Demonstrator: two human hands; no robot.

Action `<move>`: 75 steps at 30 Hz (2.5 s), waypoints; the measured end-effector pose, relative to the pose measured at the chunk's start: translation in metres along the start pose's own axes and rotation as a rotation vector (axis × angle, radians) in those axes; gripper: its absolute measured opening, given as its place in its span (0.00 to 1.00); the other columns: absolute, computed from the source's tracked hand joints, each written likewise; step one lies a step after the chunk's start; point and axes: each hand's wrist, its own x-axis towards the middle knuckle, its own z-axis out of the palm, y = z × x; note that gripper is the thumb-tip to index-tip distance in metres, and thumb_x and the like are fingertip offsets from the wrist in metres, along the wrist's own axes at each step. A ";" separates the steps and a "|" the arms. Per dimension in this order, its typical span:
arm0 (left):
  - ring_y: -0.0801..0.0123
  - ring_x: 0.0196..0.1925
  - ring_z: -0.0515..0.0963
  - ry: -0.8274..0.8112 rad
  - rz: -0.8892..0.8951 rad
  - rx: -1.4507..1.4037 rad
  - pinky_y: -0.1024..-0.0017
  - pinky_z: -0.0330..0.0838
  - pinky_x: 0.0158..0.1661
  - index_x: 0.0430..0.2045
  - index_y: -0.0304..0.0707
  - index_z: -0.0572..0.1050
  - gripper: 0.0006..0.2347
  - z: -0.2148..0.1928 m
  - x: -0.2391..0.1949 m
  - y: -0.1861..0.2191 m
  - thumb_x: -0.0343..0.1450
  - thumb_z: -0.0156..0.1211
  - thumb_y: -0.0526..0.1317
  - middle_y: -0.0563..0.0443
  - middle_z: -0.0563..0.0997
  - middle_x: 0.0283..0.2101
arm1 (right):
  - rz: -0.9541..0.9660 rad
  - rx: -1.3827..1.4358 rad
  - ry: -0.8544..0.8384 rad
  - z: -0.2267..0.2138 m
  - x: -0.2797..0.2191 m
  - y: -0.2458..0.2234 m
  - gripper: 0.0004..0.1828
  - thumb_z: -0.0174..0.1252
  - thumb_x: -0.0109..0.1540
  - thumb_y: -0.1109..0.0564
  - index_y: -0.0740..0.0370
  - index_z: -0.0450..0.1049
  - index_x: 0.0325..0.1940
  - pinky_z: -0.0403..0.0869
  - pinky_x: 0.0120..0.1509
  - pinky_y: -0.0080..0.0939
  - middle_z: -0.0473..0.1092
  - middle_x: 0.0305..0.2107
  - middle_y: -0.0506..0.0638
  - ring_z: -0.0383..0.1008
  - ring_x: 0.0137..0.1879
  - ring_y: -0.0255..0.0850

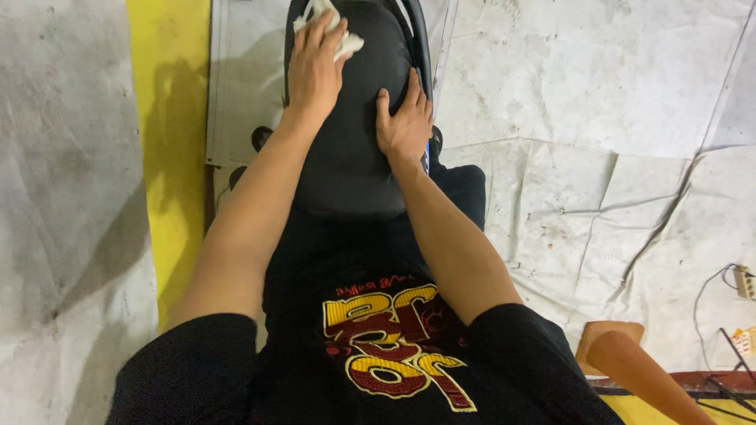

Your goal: The person sits on the floor and wipes the black plastic body of a scooter with a white cloth. They clean the top and sides of the scooter's front section, repeatedly folding the cloth and adjusting their grip.

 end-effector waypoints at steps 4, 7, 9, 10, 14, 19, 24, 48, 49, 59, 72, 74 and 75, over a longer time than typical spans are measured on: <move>0.47 0.73 0.63 -0.062 0.008 0.010 0.56 0.61 0.71 0.68 0.37 0.69 0.25 -0.028 -0.061 0.024 0.73 0.68 0.33 0.44 0.63 0.74 | -0.019 -0.003 0.009 -0.005 0.003 0.003 0.40 0.51 0.67 0.35 0.57 0.55 0.77 0.62 0.74 0.60 0.64 0.67 0.60 0.62 0.72 0.59; 0.45 0.75 0.60 -0.197 -0.070 0.029 0.56 0.59 0.72 0.68 0.37 0.68 0.27 -0.062 -0.102 0.052 0.70 0.67 0.32 0.44 0.61 0.75 | -0.027 -0.010 0.012 -0.005 0.004 0.002 0.40 0.51 0.66 0.35 0.58 0.55 0.76 0.62 0.73 0.60 0.65 0.66 0.60 0.62 0.72 0.59; 0.45 0.74 0.60 -0.262 -0.120 0.028 0.56 0.58 0.71 0.67 0.38 0.68 0.28 -0.076 -0.131 0.067 0.69 0.66 0.32 0.44 0.60 0.74 | -0.031 -0.016 0.008 -0.007 0.003 0.002 0.40 0.51 0.66 0.35 0.58 0.55 0.76 0.62 0.72 0.60 0.65 0.65 0.61 0.62 0.71 0.59; 0.45 0.74 0.59 -0.292 -0.093 0.046 0.55 0.56 0.72 0.67 0.38 0.68 0.28 -0.078 -0.147 0.069 0.69 0.66 0.34 0.43 0.60 0.74 | -0.022 -0.002 0.010 -0.008 0.004 0.001 0.39 0.51 0.66 0.35 0.58 0.56 0.76 0.63 0.73 0.59 0.65 0.65 0.62 0.63 0.70 0.60; 0.47 0.75 0.59 -0.362 0.005 0.087 0.54 0.54 0.72 0.65 0.36 0.68 0.26 -0.085 -0.197 0.081 0.70 0.65 0.39 0.40 0.61 0.74 | -0.080 0.045 0.033 0.001 0.000 0.014 0.38 0.52 0.68 0.38 0.62 0.56 0.76 0.63 0.74 0.58 0.67 0.63 0.65 0.65 0.69 0.63; 0.52 0.66 0.71 -0.403 -0.322 -0.276 0.58 0.65 0.64 0.61 0.39 0.73 0.20 -0.106 -0.189 0.109 0.74 0.59 0.45 0.42 0.74 0.63 | -0.196 0.039 0.062 0.001 -0.015 0.032 0.36 0.53 0.70 0.43 0.65 0.56 0.76 0.61 0.76 0.57 0.61 0.67 0.67 0.61 0.72 0.64; 0.58 0.52 0.85 -0.213 -0.612 -0.718 0.65 0.77 0.54 0.61 0.38 0.73 0.20 -0.094 -0.176 0.117 0.79 0.53 0.50 0.41 0.84 0.51 | -0.280 0.129 0.066 -0.016 -0.054 0.050 0.35 0.54 0.67 0.47 0.64 0.58 0.76 0.59 0.78 0.54 0.57 0.72 0.66 0.57 0.75 0.63; 0.37 0.74 0.57 -0.124 -0.676 0.051 0.45 0.59 0.66 0.71 0.30 0.53 0.31 -0.018 -0.117 0.048 0.80 0.47 0.58 0.28 0.54 0.73 | 0.359 0.522 -0.274 -0.048 -0.072 0.040 0.36 0.53 0.66 0.48 0.57 0.53 0.76 0.75 0.57 0.60 0.69 0.58 0.58 0.73 0.52 0.64; 0.39 0.74 0.59 -0.148 -0.724 0.014 0.46 0.62 0.66 0.71 0.32 0.54 0.31 -0.024 -0.113 0.054 0.79 0.46 0.58 0.29 0.55 0.73 | 0.113 0.386 -0.130 -0.034 -0.070 0.054 0.33 0.55 0.68 0.51 0.60 0.56 0.76 0.72 0.64 0.59 0.66 0.62 0.63 0.70 0.61 0.64; 0.39 0.71 0.65 -0.083 -0.743 0.005 0.49 0.69 0.63 0.69 0.33 0.58 0.30 -0.028 -0.115 0.063 0.78 0.49 0.56 0.30 0.58 0.72 | -0.322 0.052 0.085 0.003 -0.018 0.036 0.41 0.63 0.66 0.59 0.61 0.49 0.79 0.63 0.74 0.63 0.56 0.71 0.67 0.61 0.72 0.68; 0.39 0.71 0.65 -0.054 -0.758 -0.042 0.48 0.68 0.63 0.68 0.34 0.60 0.28 -0.027 -0.119 0.065 0.75 0.54 0.48 0.30 0.58 0.73 | -0.597 -0.242 0.009 0.044 0.102 -0.040 0.38 0.67 0.67 0.54 0.55 0.57 0.77 0.57 0.82 0.67 0.57 0.69 0.66 0.57 0.76 0.66; 0.38 0.71 0.65 -0.020 -0.715 -0.035 0.49 0.67 0.65 0.68 0.32 0.60 0.28 -0.022 -0.121 0.063 0.75 0.56 0.48 0.29 0.59 0.73 | -0.710 -0.374 -0.217 0.026 0.091 -0.063 0.36 0.62 0.71 0.44 0.51 0.57 0.79 0.45 0.81 0.73 0.53 0.73 0.66 0.47 0.79 0.67; 0.38 0.71 0.65 -0.009 -0.712 -0.042 0.49 0.67 0.65 0.68 0.32 0.60 0.28 -0.022 -0.118 0.063 0.75 0.56 0.48 0.29 0.59 0.73 | -0.716 -0.381 -0.208 0.021 0.081 -0.061 0.36 0.62 0.71 0.44 0.51 0.57 0.79 0.45 0.81 0.73 0.53 0.73 0.66 0.47 0.79 0.67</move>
